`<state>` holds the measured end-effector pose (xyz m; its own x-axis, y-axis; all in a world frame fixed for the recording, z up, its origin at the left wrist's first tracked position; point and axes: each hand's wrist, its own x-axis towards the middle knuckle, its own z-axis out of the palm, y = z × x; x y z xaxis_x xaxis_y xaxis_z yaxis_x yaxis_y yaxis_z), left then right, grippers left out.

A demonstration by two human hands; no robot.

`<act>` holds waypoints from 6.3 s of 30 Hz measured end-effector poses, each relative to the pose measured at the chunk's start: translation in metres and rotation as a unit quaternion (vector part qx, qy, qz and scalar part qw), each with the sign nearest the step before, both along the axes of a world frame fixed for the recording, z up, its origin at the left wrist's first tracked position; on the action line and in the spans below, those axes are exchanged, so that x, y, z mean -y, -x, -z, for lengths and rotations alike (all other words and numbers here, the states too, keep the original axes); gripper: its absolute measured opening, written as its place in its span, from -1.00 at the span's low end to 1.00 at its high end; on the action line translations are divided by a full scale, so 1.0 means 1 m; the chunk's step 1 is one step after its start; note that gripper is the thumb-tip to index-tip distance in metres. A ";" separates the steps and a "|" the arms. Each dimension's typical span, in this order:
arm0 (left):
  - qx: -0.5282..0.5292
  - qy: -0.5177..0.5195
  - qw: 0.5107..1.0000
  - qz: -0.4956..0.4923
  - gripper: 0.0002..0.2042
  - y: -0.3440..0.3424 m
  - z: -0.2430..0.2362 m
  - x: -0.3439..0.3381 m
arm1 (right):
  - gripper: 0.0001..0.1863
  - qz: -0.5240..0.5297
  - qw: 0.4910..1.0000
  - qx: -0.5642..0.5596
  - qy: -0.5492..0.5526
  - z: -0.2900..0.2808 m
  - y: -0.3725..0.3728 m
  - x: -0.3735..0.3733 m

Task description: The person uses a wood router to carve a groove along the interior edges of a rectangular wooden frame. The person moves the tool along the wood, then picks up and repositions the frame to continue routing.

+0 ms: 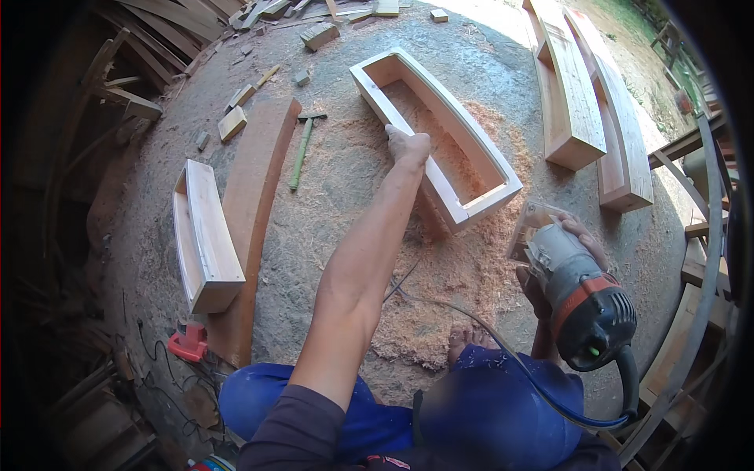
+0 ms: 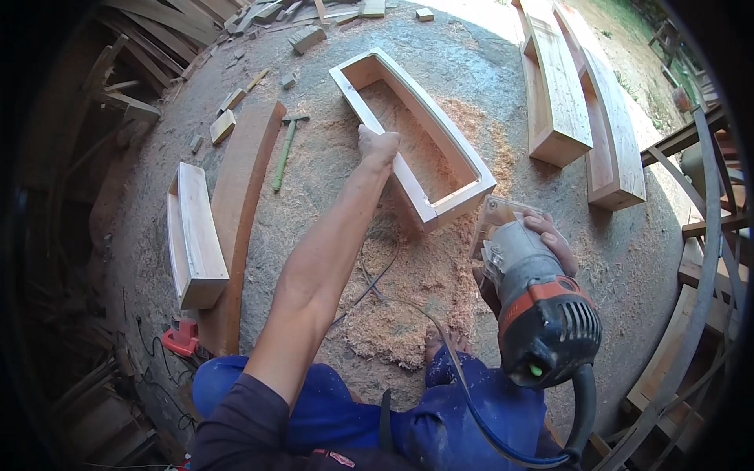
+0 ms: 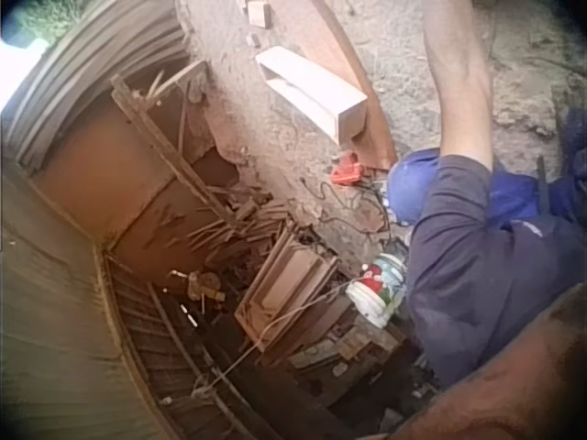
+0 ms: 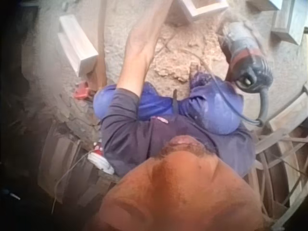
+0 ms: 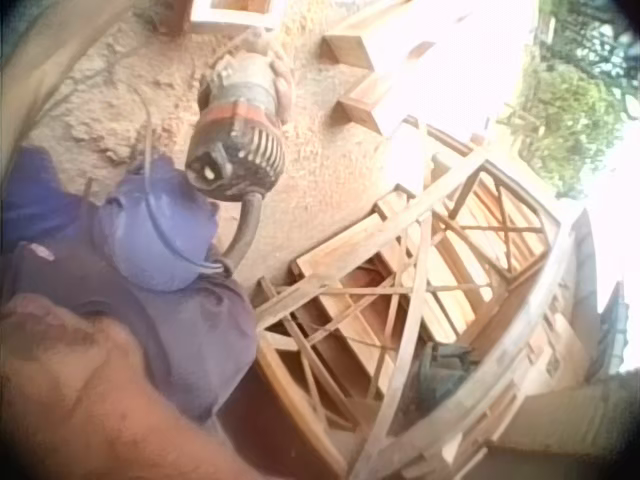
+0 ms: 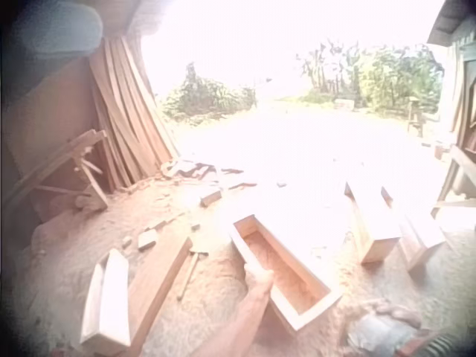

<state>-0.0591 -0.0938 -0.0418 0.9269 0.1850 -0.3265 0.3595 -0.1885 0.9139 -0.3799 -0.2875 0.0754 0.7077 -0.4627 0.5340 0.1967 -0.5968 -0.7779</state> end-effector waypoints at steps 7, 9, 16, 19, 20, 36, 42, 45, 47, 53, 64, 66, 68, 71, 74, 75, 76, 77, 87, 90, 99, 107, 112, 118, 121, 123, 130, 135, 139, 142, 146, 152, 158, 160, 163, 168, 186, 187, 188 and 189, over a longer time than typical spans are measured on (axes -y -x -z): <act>0.072 -0.093 0.991 -0.058 0.04 0.009 0.041 -0.010 | -0.08 -0.039 0.999 0.015 -0.015 0.001 -0.021 -0.011; 0.028 -0.078 0.997 -0.001 0.03 0.043 0.028 0.013 | -0.07 -0.030 1.000 0.004 0.009 0.002 -0.020 0.004; 0.033 -0.089 0.989 0.115 0.00 0.134 0.023 -0.053 | -0.05 -0.088 0.996 0.019 0.001 0.011 -0.068 -0.015; 0.004 -0.128 0.982 0.139 -0.01 0.166 0.007 -0.077 | -0.03 -0.109 0.994 -0.005 0.015 0.027 -0.086 -0.014; -0.036 -0.096 0.984 0.144 -0.01 0.177 -0.007 -0.074 | -0.03 -0.116 0.993 0.008 -0.008 0.034 -0.094 -0.013; 0.255 -0.225 0.898 0.278 0.09 0.065 -0.053 -0.138 | -0.47 -0.266 0.940 -0.101 -0.188 0.051 -0.255 -0.060; 0.223 -0.313 0.854 0.350 0.18 0.008 -0.073 -0.098 | -0.53 -0.320 0.917 -0.067 -0.231 0.048 -0.301 -0.055; 0.209 -0.315 0.843 0.382 0.18 -0.016 -0.067 -0.092 | -0.45 -0.325 0.917 -0.063 -0.222 0.052 -0.323 -0.069; 0.193 -0.243 0.862 0.400 0.19 -0.037 -0.057 -0.095 | -0.37 -0.337 0.915 -0.063 -0.215 0.058 -0.335 -0.081; 0.169 -0.163 0.876 0.421 -0.10 -0.060 -0.051 -0.089 | -0.25 -0.327 0.901 -0.173 -0.229 0.073 -0.348 -0.100; 0.175 -0.280 0.846 0.418 -0.38 -0.090 -0.007 -0.083 | -0.25 -0.376 0.894 -0.125 -0.208 0.107 -0.381 -0.087; 0.175 -0.274 0.851 0.411 -0.42 -0.082 -0.022 -0.065 | -0.27 -0.356 0.898 -0.156 -0.207 0.108 -0.377 -0.071; 0.180 -0.259 0.855 0.412 -0.43 -0.079 -0.029 -0.064 | -0.29 -0.365 0.892 -0.154 -0.217 0.110 -0.380 -0.073; 0.207 -0.238 0.846 0.430 -0.42 -0.087 -0.016 -0.083 | -0.29 -0.364 0.893 -0.148 -0.218 0.110 -0.386 -0.092; 0.223 -0.244 0.843 0.424 -0.39 -0.090 -0.003 -0.100 | -0.26 -0.391 0.864 -0.119 -0.293 0.107 -0.383 -0.111; 0.214 -0.235 0.852 0.415 -0.38 -0.088 0.000 -0.104 | -0.26 -0.399 0.857 -0.114 -0.307 0.106 -0.380 -0.115; 0.214 -0.244 0.849 0.416 -0.37 -0.088 -0.001 -0.104 | -0.26 -0.406 0.850 -0.109 -0.318 0.104 -0.379 -0.115; 0.215 -0.255 0.846 0.416 -0.36 -0.089 -0.003 -0.105 | -0.26 -0.404 0.851 -0.110 -0.317 0.102 -0.379 -0.117; 0.205 -0.286 0.841 0.410 -0.31 -0.075 -0.030 -0.116 | -0.23 -0.371 0.881 -0.154 -0.250 0.096 -0.379 -0.132; 0.194 -0.308 0.842 0.400 -0.27 -0.071 -0.033 -0.134 | -0.21 -0.397 0.845 -0.182 -0.309 0.087 -0.373 -0.151; 0.173 -0.178 0.885 0.393 -0.31 -0.071 -0.005 -0.161 | -0.12 -0.411 0.859 -0.176 -0.248 0.082 -0.368 -0.170; 0.210 -0.261 0.842 0.423 -0.26 -0.028 -0.028 -0.137 | -0.06 -0.392 0.886 -0.223 -0.111 0.086 -0.342 -0.147; 0.190 -0.146 0.883 0.405 -0.31 -0.009 -0.012 -0.143 | -0.04 -0.400 0.883 -0.219 -0.108 0.094 -0.322 -0.150; 0.259 -0.214 0.866 0.370 -0.46 0.027 -0.022 -0.143 | -0.01 -0.409 0.879 -0.204 -0.134 0.090 -0.290 -0.152; 0.333 -0.211 0.849 0.353 -0.47 0.059 -0.042 -0.134 | 0.02 -0.398 0.884 -0.219 -0.108 0.104 -0.273 -0.143; 0.290 -0.232 0.853 0.368 -0.44 0.069 -0.040 -0.138 | 0.03 -0.401 0.883 -0.224 -0.099 0.104 -0.261 -0.146; 0.120 -0.047 0.947 0.294 -0.09 0.123 -0.011 -0.101 | -0.11 -0.391 0.902 -0.149 -0.107 0.140 -0.256 -0.140; 0.096 -0.006 0.932 0.349 0.01 0.128 0.028 -0.101 | -0.19 -0.379 0.916 -0.119 -0.061 0.133 -0.257 -0.154; 0.057 -0.125 0.927 0.350 -0.04 0.131 0.029 -0.103 | -0.20 -0.335 0.936 -0.089 0.061 0.127 -0.260 -0.154; 0.087 -0.167 0.920 0.344 0.01 0.131 0.024 -0.101 | -0.21 -0.333 0.936 -0.111 0.033 0.130 -0.265 -0.153; 0.069 -0.190 0.923 0.327 0.09 0.133 0.004 -0.101 | -0.23 -0.316 0.940 -0.088 0.089 0.123 -0.271 -0.158; 0.032 -0.133 0.943 0.303 0.12 0.132 0.004 -0.101 | -0.31 -0.350 0.932 -0.090 0.020 0.133 -0.288 -0.156; -0.030 -0.099 0.950 0.295 0.01 0.133 -0.011 -0.099 | -0.33 -0.355 0.931 -0.077 0.032 0.141 -0.311 -0.156; -0.097 -0.073 0.941 0.317 -0.09 0.131 -0.035 -0.096 | -0.32 -0.376 0.920 -0.095 -0.052 0.152 -0.317 -0.150; -0.081 -0.092 0.939 0.323 -0.22 0.130 -0.022 -0.106 | -0.28 -0.387 0.902 -0.106 -0.160 0.145 -0.318 -0.162; -0.097 -0.078 0.910 0.396 -0.32 0.122 -0.013 -0.112 | -0.21 -0.393 0.907 -0.068 -0.134 0.138 -0.332 -0.167; -0.020 -0.069 0.949 0.306 -0.46 0.134 -0.001 -0.111 | -0.16 -0.304 0.947 -0.090 -0.063 0.108 -0.349 -0.167; -0.030 -0.056 0.954 0.292 -0.46 0.135 -0.001 -0.109 | -0.15 -0.303 0.947 -0.089 -0.056 0.110 -0.352 -0.165; -0.031 -0.058 0.953 0.294 -0.46 0.135 0.000 -0.107 | -0.14 -0.302 0.948 -0.088 -0.049 0.112 -0.356 -0.164; -0.033 -0.059 0.953 0.296 -0.46 0.134 0.000 -0.106 | -0.13 -0.301 0.949 -0.087 -0.042 0.114 -0.360 -0.162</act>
